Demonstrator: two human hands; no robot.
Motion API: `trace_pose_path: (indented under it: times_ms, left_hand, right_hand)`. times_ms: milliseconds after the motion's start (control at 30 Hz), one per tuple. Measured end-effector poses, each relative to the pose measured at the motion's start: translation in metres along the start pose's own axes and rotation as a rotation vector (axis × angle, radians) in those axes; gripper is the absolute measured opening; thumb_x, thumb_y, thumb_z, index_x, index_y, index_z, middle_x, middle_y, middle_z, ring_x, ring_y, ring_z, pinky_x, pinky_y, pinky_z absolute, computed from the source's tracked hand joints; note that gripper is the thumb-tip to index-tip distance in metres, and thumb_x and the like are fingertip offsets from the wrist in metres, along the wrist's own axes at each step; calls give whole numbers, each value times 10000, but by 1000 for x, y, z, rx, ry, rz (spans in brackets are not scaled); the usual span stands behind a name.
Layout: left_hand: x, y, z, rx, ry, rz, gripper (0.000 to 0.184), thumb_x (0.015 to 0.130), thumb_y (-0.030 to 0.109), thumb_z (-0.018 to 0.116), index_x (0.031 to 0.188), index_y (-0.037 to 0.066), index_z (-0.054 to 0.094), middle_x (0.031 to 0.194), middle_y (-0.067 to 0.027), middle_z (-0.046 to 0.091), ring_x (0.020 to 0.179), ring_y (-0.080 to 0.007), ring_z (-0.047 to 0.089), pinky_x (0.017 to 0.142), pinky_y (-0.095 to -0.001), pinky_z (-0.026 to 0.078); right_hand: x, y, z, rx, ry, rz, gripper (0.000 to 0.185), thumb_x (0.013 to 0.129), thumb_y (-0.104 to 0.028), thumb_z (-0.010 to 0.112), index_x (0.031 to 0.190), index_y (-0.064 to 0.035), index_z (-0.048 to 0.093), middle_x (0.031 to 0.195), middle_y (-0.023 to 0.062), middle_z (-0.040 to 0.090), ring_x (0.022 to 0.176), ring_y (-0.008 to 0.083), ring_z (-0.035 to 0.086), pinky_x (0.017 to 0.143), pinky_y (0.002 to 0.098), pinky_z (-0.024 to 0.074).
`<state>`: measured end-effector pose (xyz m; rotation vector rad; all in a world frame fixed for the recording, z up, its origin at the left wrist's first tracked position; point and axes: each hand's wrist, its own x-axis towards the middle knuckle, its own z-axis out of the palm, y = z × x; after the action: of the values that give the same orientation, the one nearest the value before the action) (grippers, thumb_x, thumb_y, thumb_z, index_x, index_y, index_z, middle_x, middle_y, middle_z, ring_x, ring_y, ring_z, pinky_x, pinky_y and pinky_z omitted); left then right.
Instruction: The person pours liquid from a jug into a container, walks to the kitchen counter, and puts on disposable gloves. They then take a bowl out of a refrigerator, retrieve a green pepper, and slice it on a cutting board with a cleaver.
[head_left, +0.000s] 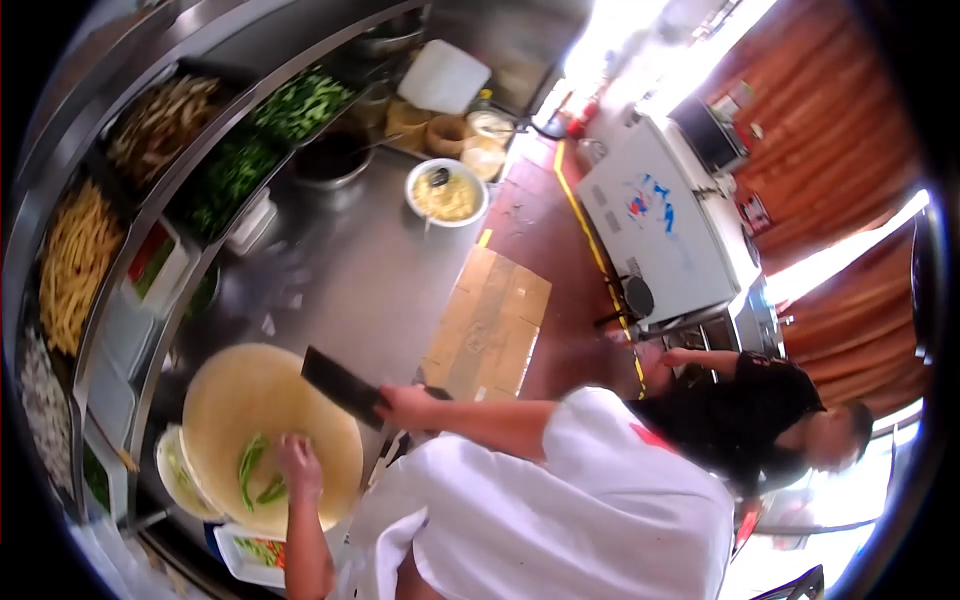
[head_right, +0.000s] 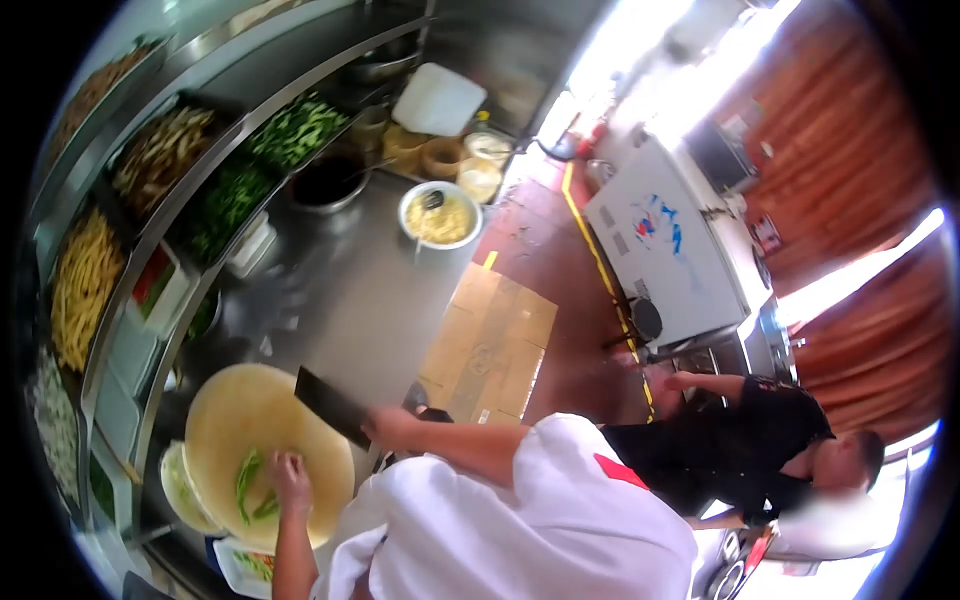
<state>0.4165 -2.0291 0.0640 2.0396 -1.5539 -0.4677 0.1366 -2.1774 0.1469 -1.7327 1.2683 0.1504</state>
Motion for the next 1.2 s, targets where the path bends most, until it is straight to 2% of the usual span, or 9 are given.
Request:
trace_pose_path:
  times_ms: [267,333,467,533,600,800,833,1000,1200]
  left_hand:
    - [-53,-98,-39,-869,628,-483,203,968,242,633,1000,79,518,930,-5,499,839,-118,480,755,-325,433]
    - [-49,-84,-106,-403,694,-503,171,980,229,594,955,71,534,893,-12,496,812,-131,467,726,-312,425]
    - [-42,-143,-185,-326,974,-348,156,980,193,595,1025,44,588,890,-65,599,864,-146,569,825,-291,475]
    - [-59,-193,-212,98,646,-599,222,982,198,575,1136,42,611,984,-94,656,933,-124,603,831,-270,482]
    - [-81,-253,-219,58,268,-951,289,978,211,573,1224,66,618,1053,-111,684,984,-136,630,846,-262,496]
    - [-80,-184,-217,-589,933,-535,317,942,187,643,1231,58,629,1086,-112,682,1027,-178,628,901,-259,492]
    - [-74,-146,-211,-352,637,-461,347,921,155,661,1246,42,618,1155,-127,672,1074,-203,630,949,-310,490]
    - [-60,-48,-119,69,-19,-167,403,884,142,638,1276,53,601,1299,-175,590,1180,-364,568,1030,-462,447]
    - [-68,-35,-54,320,240,98,305,849,118,616,1152,81,629,1140,-128,649,1008,-346,617,907,-470,490]
  right_hand:
    - [14,27,27,89,-53,47,315,971,-374,597,1084,-80,597,888,180,669,774,342,655,652,487,534]
    - [3,5,13,61,-34,73,343,970,-406,595,1035,-70,571,811,189,650,704,346,618,611,494,504]
    - [21,23,17,-89,54,-91,393,948,-403,624,990,-17,558,820,235,657,750,404,651,657,518,505]
    - [7,-9,1,13,6,-14,405,941,-397,631,979,-2,554,827,251,655,767,415,654,665,512,502]
    - [7,-4,5,-75,54,-138,390,956,-351,619,986,21,506,766,233,653,548,345,663,485,429,537]
    - [31,37,13,-94,63,-167,422,949,-382,617,991,28,526,832,310,641,684,467,644,611,520,521]
    - [30,33,14,-100,78,-195,424,951,-384,615,989,28,525,824,302,643,663,449,649,600,508,526]
    - [10,-3,2,-87,14,-74,418,961,-386,613,968,21,518,770,224,650,544,306,661,514,415,540]
    - [21,13,7,-54,29,-112,348,971,-334,613,968,0,514,668,145,591,545,249,609,504,386,494]
